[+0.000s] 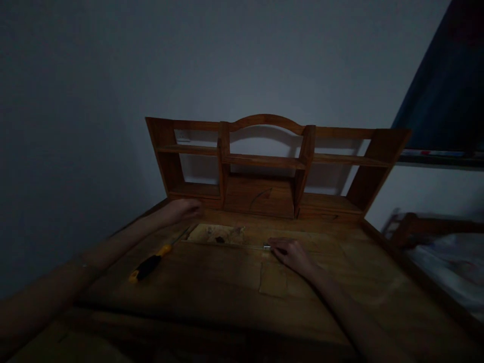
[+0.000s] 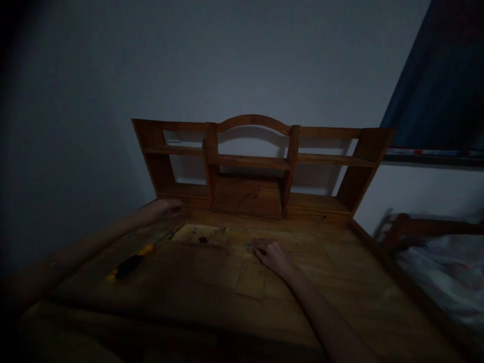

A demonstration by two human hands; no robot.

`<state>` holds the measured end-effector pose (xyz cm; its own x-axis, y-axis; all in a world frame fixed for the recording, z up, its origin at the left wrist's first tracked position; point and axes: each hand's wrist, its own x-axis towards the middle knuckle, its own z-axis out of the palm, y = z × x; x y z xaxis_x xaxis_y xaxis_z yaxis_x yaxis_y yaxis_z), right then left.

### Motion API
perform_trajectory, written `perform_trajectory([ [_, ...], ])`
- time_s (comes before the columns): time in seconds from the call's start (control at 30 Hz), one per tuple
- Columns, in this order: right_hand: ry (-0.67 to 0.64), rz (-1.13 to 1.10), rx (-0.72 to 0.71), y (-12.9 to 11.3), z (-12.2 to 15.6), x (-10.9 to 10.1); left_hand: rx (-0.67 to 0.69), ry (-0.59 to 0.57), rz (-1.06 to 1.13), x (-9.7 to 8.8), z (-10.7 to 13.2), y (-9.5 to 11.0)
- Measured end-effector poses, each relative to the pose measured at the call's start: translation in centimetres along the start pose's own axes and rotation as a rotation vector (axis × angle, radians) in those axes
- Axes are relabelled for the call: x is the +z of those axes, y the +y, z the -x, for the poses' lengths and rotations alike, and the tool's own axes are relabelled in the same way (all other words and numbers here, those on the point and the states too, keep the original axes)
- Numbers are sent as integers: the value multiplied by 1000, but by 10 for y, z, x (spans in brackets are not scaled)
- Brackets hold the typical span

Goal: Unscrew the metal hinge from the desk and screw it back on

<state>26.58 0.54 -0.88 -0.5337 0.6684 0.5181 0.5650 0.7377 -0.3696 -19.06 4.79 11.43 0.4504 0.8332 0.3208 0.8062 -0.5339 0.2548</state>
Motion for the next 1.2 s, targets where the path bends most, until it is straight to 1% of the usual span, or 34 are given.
perform_trajectory([
  [0.03, -5, 13, 7, -1, 0, 0, 112, -56, 71, 7, -14, 22],
  [0.1, -18, 43, 22, -1, 1, -1, 223, -55, 200, 30, -40, 67],
  [0.17, -28, 61, 39, -2, 3, 0, 250, -33, 327, 63, -60, 105],
  [0.2, -33, 67, 48, -2, 3, 0, 243, -9, 392, 80, -67, 120],
  [0.23, -35, 74, 56, -3, 4, 0, 247, -17, 453, 98, -72, 131],
  [0.27, -40, 88, 61, -4, 4, 0, 255, -13, 523, 115, -75, 139],
  [0.33, -44, 119, 68, -6, 4, -1, 289, -27, 619, 142, -78, 144],
  [0.37, -45, 130, 68, -7, 4, -2, 297, -29, 645, 152, -78, 144],
  [0.43, -42, 139, 69, -10, 3, -3, 278, -14, 666, 165, -76, 140],
  [0.53, -49, 133, 72, -13, 2, -5, 216, 6, 672, 174, -71, 137],
  [0.67, -72, 107, 68, -15, 0, -7, 151, 28, 727, 179, -66, 145],
  [0.8, -69, 123, 57, -15, 1, -8, 87, -17, 734, 184, -63, 154],
  [1.07, -89, 75, 94, -19, -2, -12, 94, 2, 703, 186, -63, 152],
  [1.2, -98, 75, 85, -19, -3, -14, 118, 4, 684, 187, -63, 152],
])
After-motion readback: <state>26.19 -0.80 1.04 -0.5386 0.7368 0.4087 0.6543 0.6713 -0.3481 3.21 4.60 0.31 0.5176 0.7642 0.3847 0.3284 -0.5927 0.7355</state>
